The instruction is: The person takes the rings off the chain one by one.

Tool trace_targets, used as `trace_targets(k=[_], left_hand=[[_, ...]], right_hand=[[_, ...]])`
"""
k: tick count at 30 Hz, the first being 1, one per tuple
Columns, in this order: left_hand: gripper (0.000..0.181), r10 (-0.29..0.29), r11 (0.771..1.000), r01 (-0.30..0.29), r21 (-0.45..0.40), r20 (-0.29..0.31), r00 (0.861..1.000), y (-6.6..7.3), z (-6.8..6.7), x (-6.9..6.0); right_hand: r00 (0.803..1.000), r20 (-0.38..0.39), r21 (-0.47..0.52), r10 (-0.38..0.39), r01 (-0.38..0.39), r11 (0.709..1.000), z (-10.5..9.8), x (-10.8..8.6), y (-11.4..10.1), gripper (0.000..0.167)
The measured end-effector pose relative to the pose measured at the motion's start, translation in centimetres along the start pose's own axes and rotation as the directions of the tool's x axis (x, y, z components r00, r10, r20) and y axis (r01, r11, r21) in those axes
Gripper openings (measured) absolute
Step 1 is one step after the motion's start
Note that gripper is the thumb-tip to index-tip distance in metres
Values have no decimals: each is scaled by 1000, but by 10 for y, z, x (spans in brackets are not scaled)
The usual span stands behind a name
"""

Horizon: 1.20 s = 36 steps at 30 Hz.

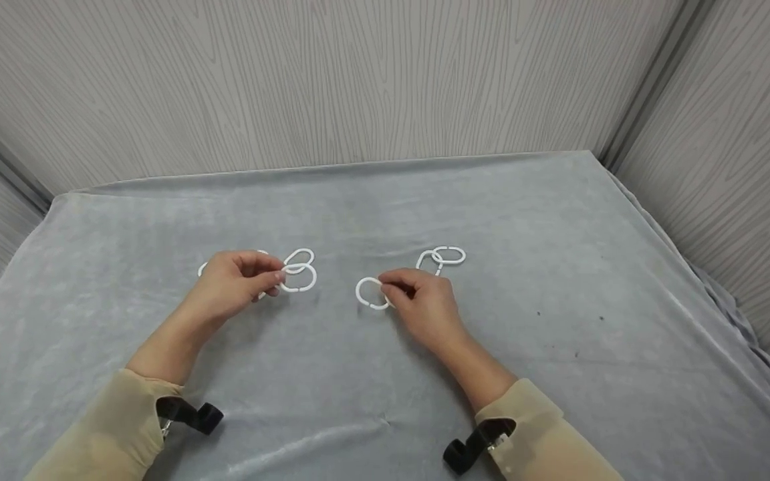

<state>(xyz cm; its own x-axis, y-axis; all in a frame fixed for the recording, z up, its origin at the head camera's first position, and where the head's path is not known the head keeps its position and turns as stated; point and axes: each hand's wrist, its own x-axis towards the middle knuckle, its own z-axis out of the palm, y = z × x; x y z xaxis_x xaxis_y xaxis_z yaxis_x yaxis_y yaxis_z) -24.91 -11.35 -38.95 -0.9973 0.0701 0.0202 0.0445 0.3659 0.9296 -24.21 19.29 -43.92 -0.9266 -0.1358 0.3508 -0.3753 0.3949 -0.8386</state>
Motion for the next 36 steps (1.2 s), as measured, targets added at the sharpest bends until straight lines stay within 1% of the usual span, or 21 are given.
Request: trace_targets(k=[4, 8, 15, 20, 24, 30, 36], left_hand=[[9, -9, 999, 8, 39, 20, 1000, -5, -2, 1], [12, -26, 998, 24, 56, 28, 999, -9, -3, 1], [11, -18, 993, 16, 115, 18, 1000, -14, -3, 3], [11, -20, 986, 17, 164, 19, 1000, -15, -2, 4], [11, -13, 982, 8, 187, 23, 1000, -17, -1, 4], [11, -13, 975, 8, 220, 21, 1000, -18, 1, 4], [10, -36, 973, 30, 227, 22, 999, -17, 2, 3]], right_hand=[[1000, -1, 15, -3, 3, 1000, 0, 0, -1, 13], [1000, 8, 25, -1, 0, 1000, 0, 0, -1, 13], [1000, 10, 18, -9, 9, 1000, 0, 1, -1, 13], [1000, 17, 8, 3, -3, 1000, 0, 0, 0, 14], [1000, 20, 0, 16, -16, 1000, 0, -1, 0, 14], [1000, 21, 3, 11, -11, 1000, -1, -1, -1, 14], [1000, 18, -3, 7, -7, 1000, -1, -1, 0, 14]])
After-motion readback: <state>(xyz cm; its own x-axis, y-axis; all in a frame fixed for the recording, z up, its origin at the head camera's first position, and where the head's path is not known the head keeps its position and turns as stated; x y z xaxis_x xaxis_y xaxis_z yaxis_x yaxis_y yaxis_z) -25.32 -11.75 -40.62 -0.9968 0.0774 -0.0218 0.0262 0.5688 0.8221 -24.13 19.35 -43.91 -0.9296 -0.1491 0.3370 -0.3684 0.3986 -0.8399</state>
